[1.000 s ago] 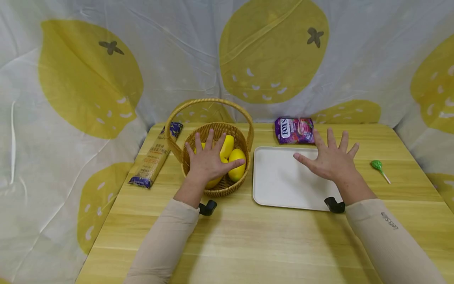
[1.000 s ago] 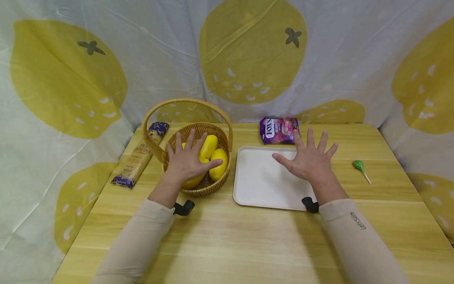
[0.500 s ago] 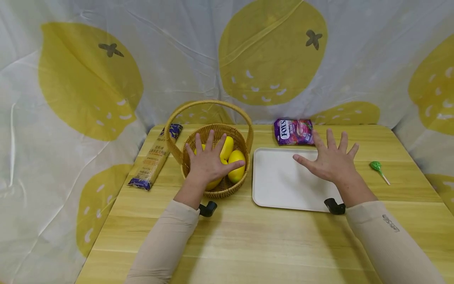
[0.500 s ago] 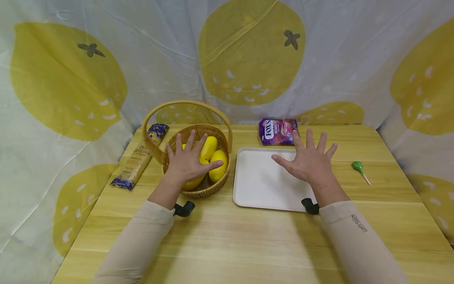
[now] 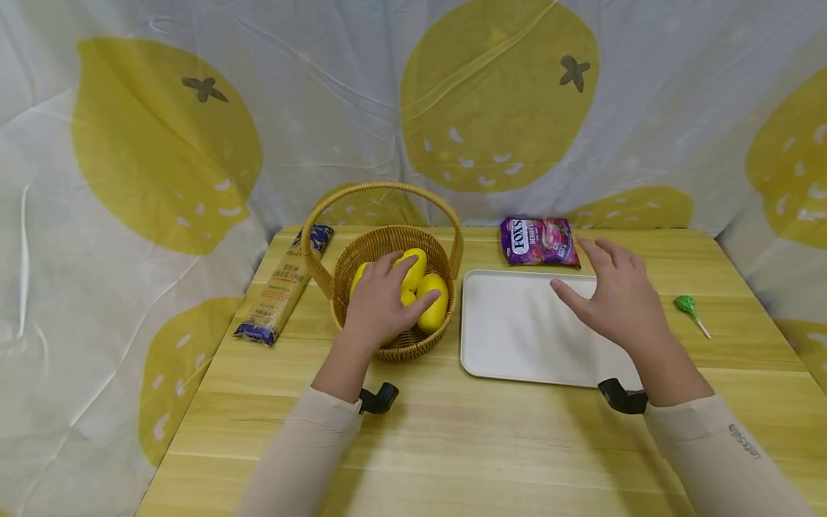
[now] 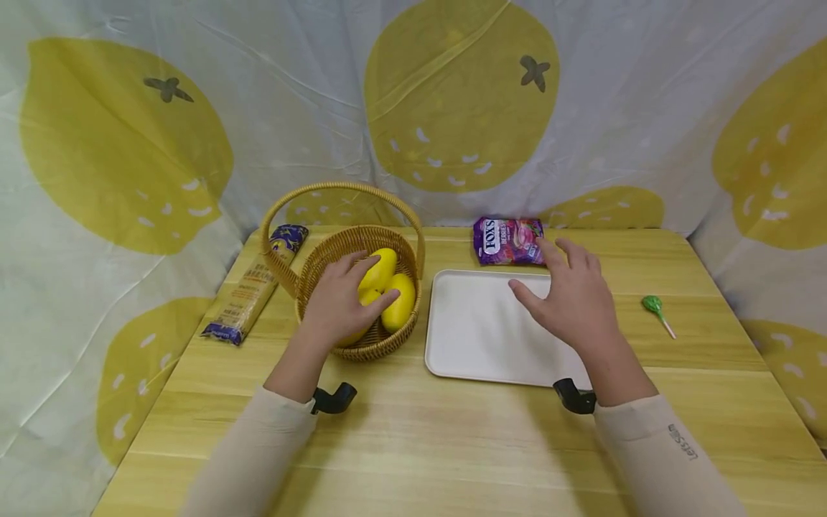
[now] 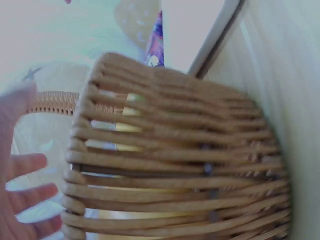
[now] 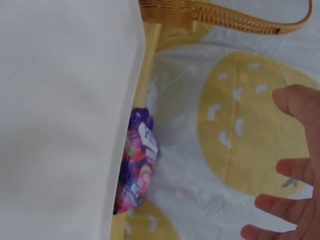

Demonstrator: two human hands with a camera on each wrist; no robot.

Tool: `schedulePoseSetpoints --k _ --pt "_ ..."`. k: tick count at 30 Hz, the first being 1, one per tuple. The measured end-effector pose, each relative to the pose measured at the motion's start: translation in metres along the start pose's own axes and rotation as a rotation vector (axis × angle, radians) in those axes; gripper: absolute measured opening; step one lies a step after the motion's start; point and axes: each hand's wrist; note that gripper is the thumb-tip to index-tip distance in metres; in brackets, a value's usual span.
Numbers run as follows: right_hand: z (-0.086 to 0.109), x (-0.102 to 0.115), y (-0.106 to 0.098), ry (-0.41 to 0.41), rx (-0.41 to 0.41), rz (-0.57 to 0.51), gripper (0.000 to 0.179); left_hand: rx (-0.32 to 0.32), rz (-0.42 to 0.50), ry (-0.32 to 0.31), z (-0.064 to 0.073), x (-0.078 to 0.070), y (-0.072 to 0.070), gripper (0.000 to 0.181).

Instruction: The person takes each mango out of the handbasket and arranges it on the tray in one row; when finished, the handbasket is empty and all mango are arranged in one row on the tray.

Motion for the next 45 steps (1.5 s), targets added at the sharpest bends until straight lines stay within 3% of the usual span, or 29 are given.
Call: schedulePoseSetpoints --k 4,8,12,15,19,23,26,37,45 --pt "0.012 0.007 0.009 -0.067 -0.048 -0.086 0.078 -0.199 0.119 0.057 0.014 0.005 0.005 0.052" --pt "0.02 0.019 0.027 -0.155 -0.049 -0.128 0.07 -0.455 0.236 0.047 0.028 0.011 0.016 0.035" --pt "0.022 0.042 0.046 -0.233 -0.023 -0.189 0.068 -0.72 0.36 -0.06 0.039 0.017 0.031 0.025" --pt "0.019 0.064 0.055 -0.298 -0.003 -0.248 0.069 -0.825 0.508 -0.196 0.045 0.023 0.041 0.023" --pt "0.008 0.094 0.06 -0.407 0.017 -0.304 0.073 -0.826 0.75 -0.345 0.048 0.033 0.049 0.022" --pt "-0.01 0.121 0.062 -0.499 0.057 -0.322 0.077 -0.759 0.969 -0.425 0.046 0.043 0.055 0.025" --pt "-0.023 0.137 0.066 -0.551 0.104 -0.314 0.079 -0.712 1.066 -0.451 0.045 0.048 0.058 0.031" --pt "-0.06 0.168 0.09 -0.662 0.286 -0.264 0.084 -0.617 1.173 -0.394 0.045 0.062 0.064 0.047" --pt "-0.078 0.174 0.108 -0.673 0.379 -0.244 0.086 -0.625 1.291 -0.361 0.04 0.063 0.068 0.052"
Point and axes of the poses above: each hand's wrist, its own z-axis away from the middle knuckle, its own y-axis out of the palm, x = y × z, and after that the axes turned 7 degrees about x, right-handed
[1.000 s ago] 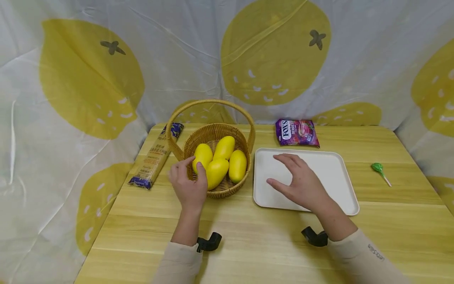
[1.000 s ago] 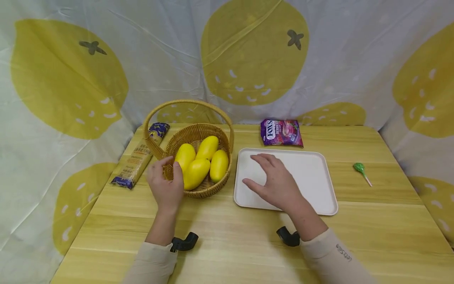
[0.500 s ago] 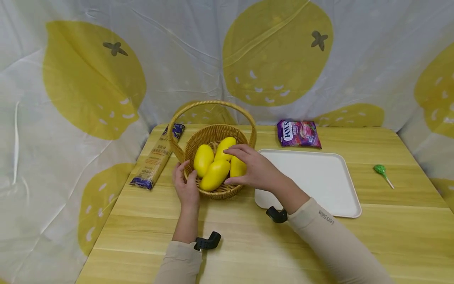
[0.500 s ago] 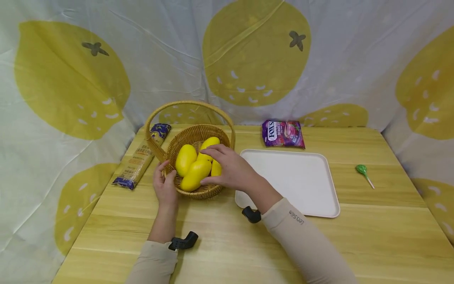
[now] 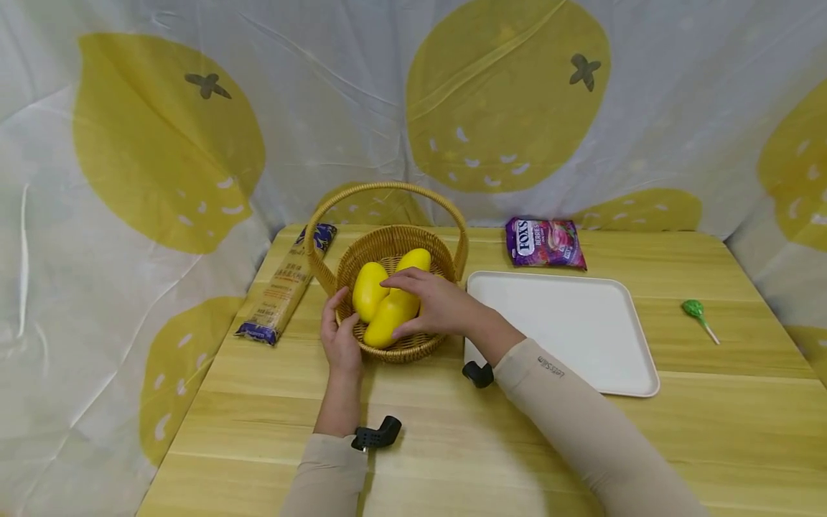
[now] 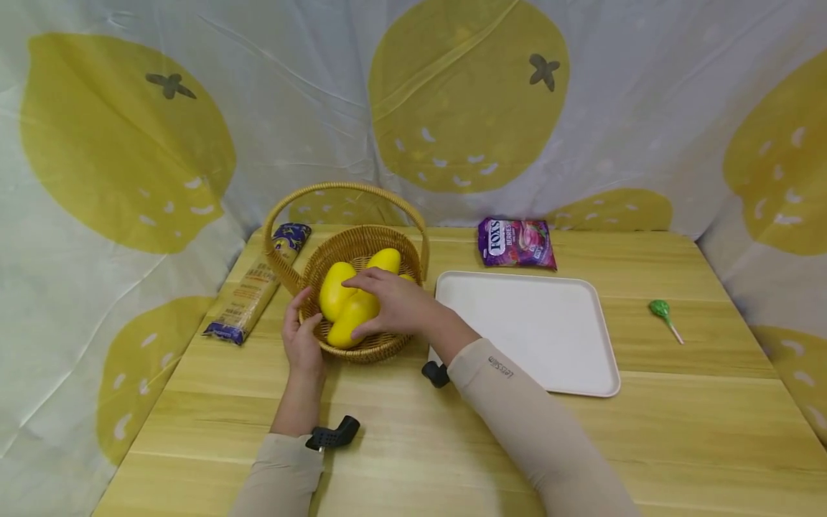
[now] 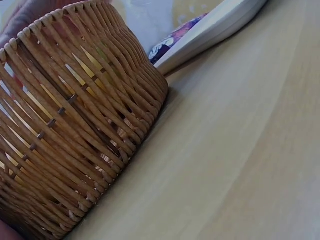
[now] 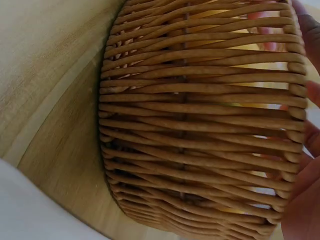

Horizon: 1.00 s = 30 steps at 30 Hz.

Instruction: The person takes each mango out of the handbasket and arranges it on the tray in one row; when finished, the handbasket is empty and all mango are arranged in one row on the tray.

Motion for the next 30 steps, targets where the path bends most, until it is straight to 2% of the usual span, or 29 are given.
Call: schedulePoseSetpoints --k 8,17,30 --pt "-0.008 -0.006 0.009 0.045 0.046 -0.01 0.085 0.02 0.022 0.01 0.001 0.005 0.0 0.05" --pt "-0.013 -0.008 0.013 0.044 0.055 0.007 0.082 0.019 0.057 0.071 0.001 0.004 -0.002 0.049" --pt "-0.016 -0.007 0.014 0.062 0.092 0.058 0.076 0.039 0.052 0.071 0.001 0.006 -0.006 0.047"
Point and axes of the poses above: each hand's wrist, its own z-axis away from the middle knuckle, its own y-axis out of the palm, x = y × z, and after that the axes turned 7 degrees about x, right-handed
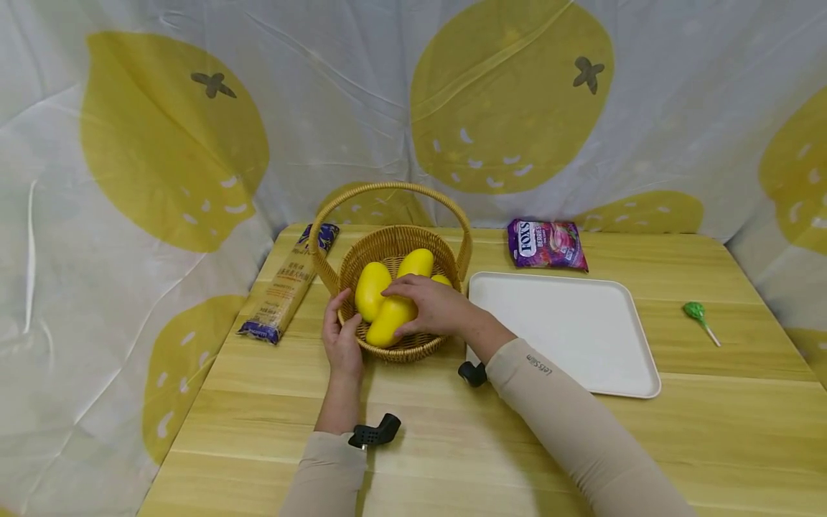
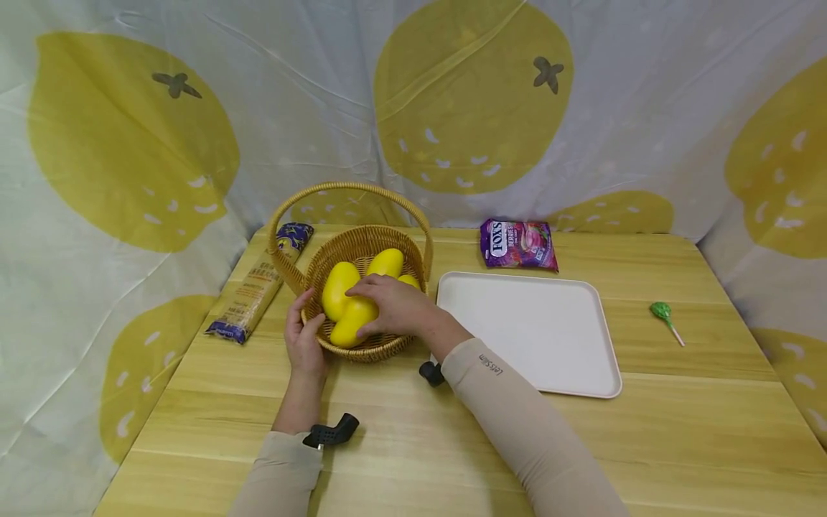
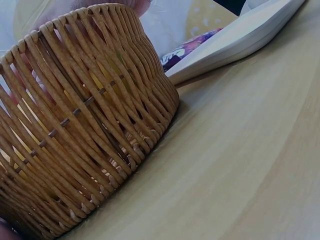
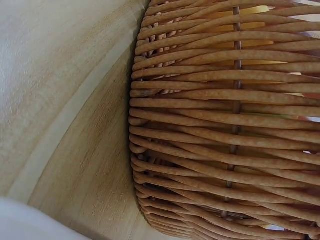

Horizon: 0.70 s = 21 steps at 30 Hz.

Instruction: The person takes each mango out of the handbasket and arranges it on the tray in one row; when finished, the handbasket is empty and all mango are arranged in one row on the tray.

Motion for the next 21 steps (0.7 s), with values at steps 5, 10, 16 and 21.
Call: schedulePoseSetpoints --k 5,10,16,21 --pt "-0.0008 0.0003 0.0001 -0.006 0.008 0.04 0.072 0.004 -0.003 0.0 -0.0003 0.0012 -0.0007 0.046" --pt "-0.0011 -0.0002 0.0005 -0.007 0.013 0.052 0.07 0.001 -0.006 0.015 -0.0009 0.0031 -0.0007 0.046" --pt "-0.0015 -0.0007 0.001 -0.008 0.017 0.052 0.069 0.001 -0.011 0.032 -0.0013 0.0032 -0.0008 0.046" --pt "-0.0016 -0.0008 0.0008 -0.012 0.016 0.051 0.068 0.008 -0.014 0.037 -0.0013 0.0032 -0.0016 0.046"
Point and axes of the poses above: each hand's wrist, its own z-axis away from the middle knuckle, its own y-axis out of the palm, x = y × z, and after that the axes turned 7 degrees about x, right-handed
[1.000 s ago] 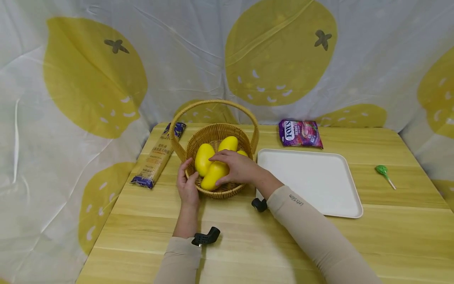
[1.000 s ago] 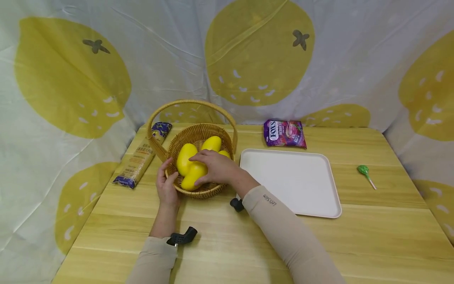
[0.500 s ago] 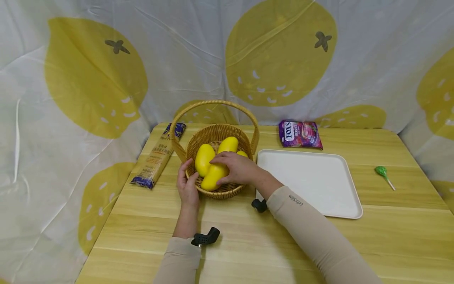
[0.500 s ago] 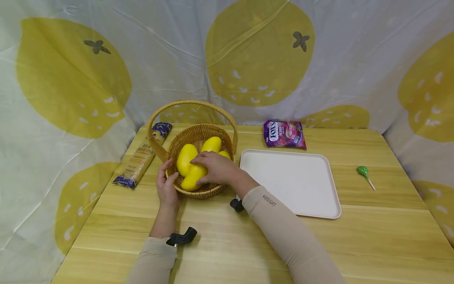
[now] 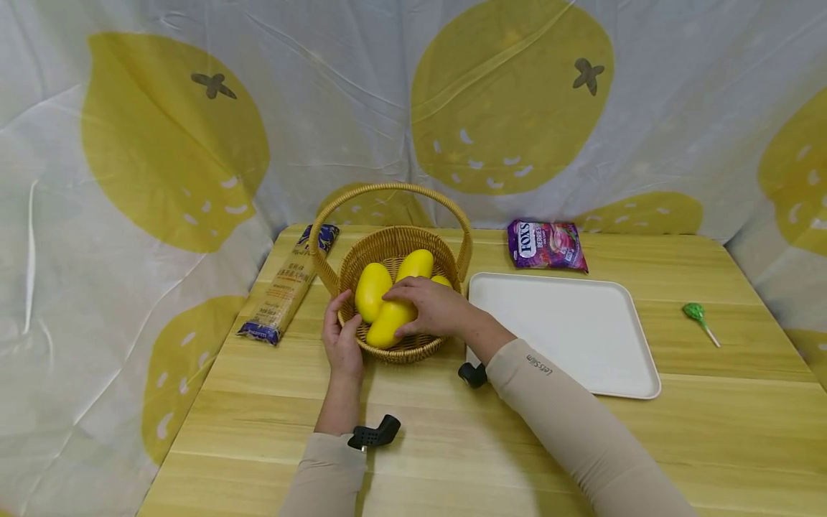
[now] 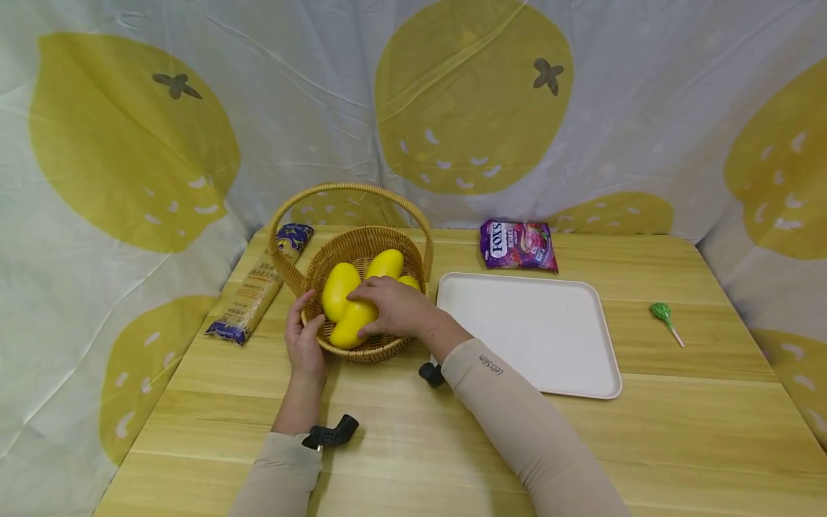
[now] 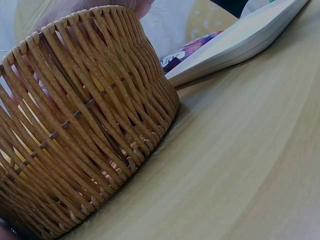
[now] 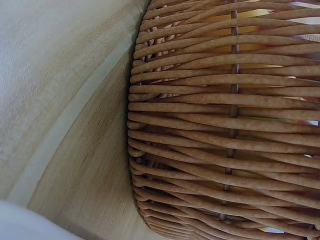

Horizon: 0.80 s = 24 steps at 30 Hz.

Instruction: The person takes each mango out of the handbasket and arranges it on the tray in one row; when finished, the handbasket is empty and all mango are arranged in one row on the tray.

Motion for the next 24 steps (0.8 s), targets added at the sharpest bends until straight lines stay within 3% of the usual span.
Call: schedulePoseSetpoints --k 9,18,24 --pt "0.006 0.002 -0.002 -0.025 -0.068 -0.013 0.067 -0.001 -0.005 -0.007 0.002 0.001 0.0 0.046" --pt "0.026 0.007 -0.021 0.003 -0.193 -0.004 0.073 -0.001 -0.015 -0.024 0.002 0.0 0.001 0.046" --pt "0.045 0.007 -0.031 -0.027 -0.264 -0.03 0.067 -0.011 -0.022 -0.026 0.002 -0.002 0.001 0.045"
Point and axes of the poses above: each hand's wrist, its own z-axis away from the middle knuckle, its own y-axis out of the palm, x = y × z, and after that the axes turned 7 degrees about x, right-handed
